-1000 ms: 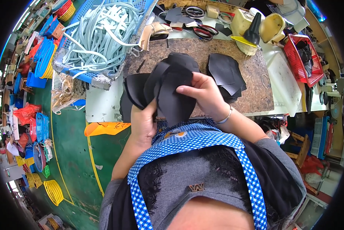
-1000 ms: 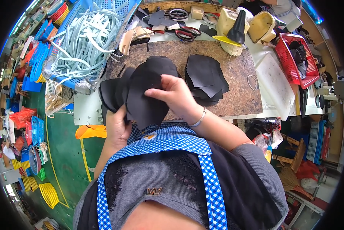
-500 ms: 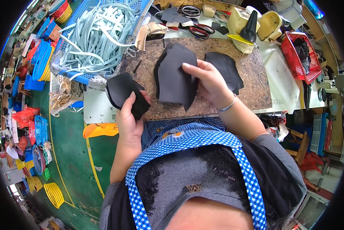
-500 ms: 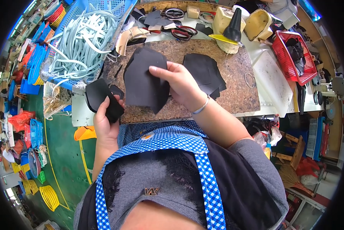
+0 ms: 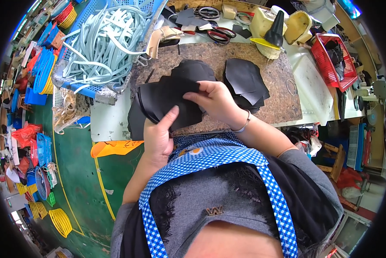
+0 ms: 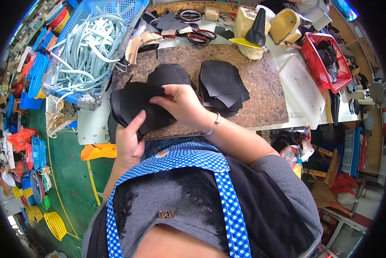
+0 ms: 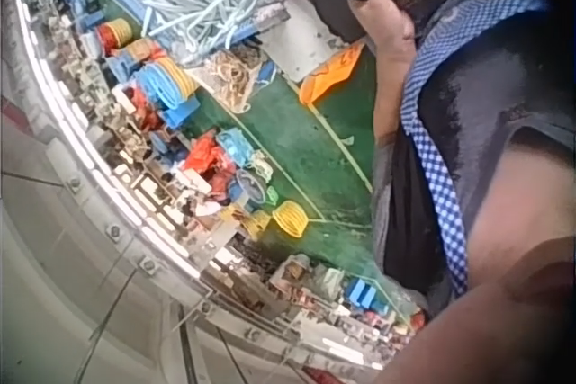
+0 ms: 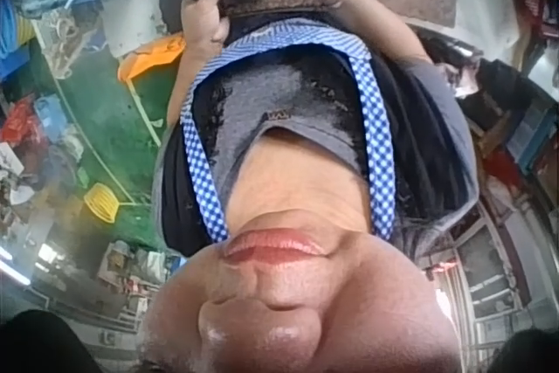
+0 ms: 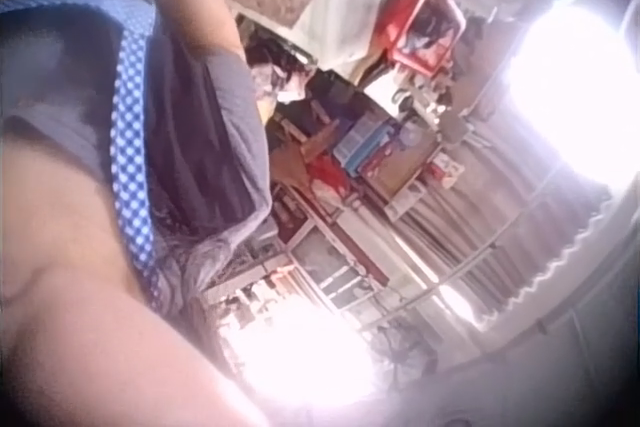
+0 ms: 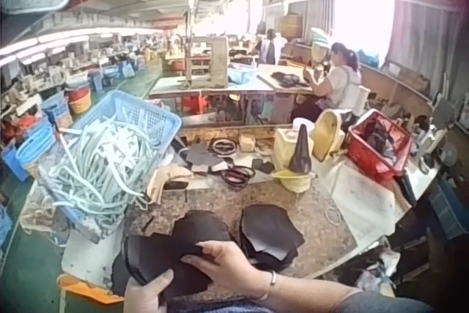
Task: Sorting and inspecting black leather shoe upper components at a factory workbench.
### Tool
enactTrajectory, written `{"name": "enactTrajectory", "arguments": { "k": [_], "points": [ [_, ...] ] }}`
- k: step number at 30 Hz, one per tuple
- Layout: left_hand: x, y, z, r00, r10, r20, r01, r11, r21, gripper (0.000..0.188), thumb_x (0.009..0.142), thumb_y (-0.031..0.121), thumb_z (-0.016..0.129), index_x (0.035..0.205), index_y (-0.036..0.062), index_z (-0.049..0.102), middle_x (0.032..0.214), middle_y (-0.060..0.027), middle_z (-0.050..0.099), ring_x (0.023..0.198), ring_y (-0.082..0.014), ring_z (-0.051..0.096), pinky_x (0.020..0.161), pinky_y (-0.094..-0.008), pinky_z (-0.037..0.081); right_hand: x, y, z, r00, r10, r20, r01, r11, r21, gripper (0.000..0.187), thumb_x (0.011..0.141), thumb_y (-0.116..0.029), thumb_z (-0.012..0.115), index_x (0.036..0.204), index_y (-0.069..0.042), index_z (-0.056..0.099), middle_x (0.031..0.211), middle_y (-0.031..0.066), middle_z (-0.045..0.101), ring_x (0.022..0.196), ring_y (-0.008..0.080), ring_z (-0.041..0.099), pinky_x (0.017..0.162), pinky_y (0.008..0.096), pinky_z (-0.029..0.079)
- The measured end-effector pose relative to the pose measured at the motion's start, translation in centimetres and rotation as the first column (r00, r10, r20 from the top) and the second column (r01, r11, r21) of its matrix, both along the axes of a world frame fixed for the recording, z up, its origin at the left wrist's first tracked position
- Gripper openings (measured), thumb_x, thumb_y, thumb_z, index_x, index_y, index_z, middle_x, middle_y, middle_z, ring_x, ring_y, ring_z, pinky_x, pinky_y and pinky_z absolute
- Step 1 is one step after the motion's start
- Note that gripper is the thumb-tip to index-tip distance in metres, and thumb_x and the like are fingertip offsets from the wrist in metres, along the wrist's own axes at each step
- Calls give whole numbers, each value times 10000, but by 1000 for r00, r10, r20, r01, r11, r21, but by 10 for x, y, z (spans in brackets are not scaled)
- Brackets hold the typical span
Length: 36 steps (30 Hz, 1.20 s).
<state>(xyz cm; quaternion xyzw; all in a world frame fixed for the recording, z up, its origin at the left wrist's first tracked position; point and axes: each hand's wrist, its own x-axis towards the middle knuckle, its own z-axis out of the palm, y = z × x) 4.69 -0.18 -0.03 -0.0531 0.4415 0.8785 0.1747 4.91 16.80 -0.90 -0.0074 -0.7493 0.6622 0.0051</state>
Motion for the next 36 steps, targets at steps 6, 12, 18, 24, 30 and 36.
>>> {"name": "enactTrajectory", "arguments": {
  "k": [6, 12, 18, 24, 30, 36],
  "points": [
    [-11, -15, -7, 995, 101, 5, -100, 991, -83, 425, 793, -51, 652, 1199, -9, 536, 1162, -109, 601, 1052, -219, 583, 941, -338, 453, 2, 13, 4, 998, -62, 25, 61, 997, 41, 149, 881, -106, 637, 970, 11, 662, 767, -48, 622, 681, 10, 500, 587, 191, 444],
    [-13, -22, -16, 983, 143, -113, -158, 978, -138, 434, 769, -82, 669, 1181, -7, 552, 1132, -102, 615, 1021, -210, 597, 918, -320, 467, -17, 30, -5, 790, -221, -572, 560, 640, 526, 386, 764, -210, 771, 1085, -70, 607, 901, 23, 625, 797, 71, 573, 661, 212, 458],
    [-2, -7, -10, 997, 56, -58, -63, 991, -120, 328, 800, -27, 671, 1114, 7, 580, 1040, -82, 638, 915, -182, 618, 820, -300, 502, 0, -4, 2, 999, -35, 17, 38, 975, -218, 151, 845, -121, 689, 908, 8, 642, 774, -19, 646, 681, 15, 539, 598, 212, 468],
    [-9, -16, -11, 999, -31, -40, 23, 980, -197, 206, 816, 40, 684, 1012, 38, 622, 871, -64, 657, 740, -170, 630, 654, -300, 521, -22, 39, -9, 842, -184, -507, 469, 713, 521, 559, 615, -225, 862, 1056, -34, 577, 801, 23, 557, 687, 114, 516, 594, 252, 455],
    [4, 2, -6, 991, -91, -100, 79, 989, -122, 400, 776, -54, 687, 1158, -1, 581, 1106, -82, 632, 996, -165, 601, 900, -289, 461, 6, -2, 7, 999, 48, -7, -47, 997, 64, 211, 793, -162, 753, 789, -33, 585, 642, -71, 489, 606, 5, 410, 537, 170, 366],
    [-4, -8, -3, 1000, 5, -20, -6, 999, -42, 383, 812, -12, 651, 1182, -27, 553, 1126, -117, 620, 997, -201, 610, 907, -319, 471, 7, 6, 6, 992, 0, -124, 21, 986, 165, 133, 836, -117, 697, 824, -12, 617, 630, -54, 488, 601, 16, 392, 524, 192, 366]
  ]
}}
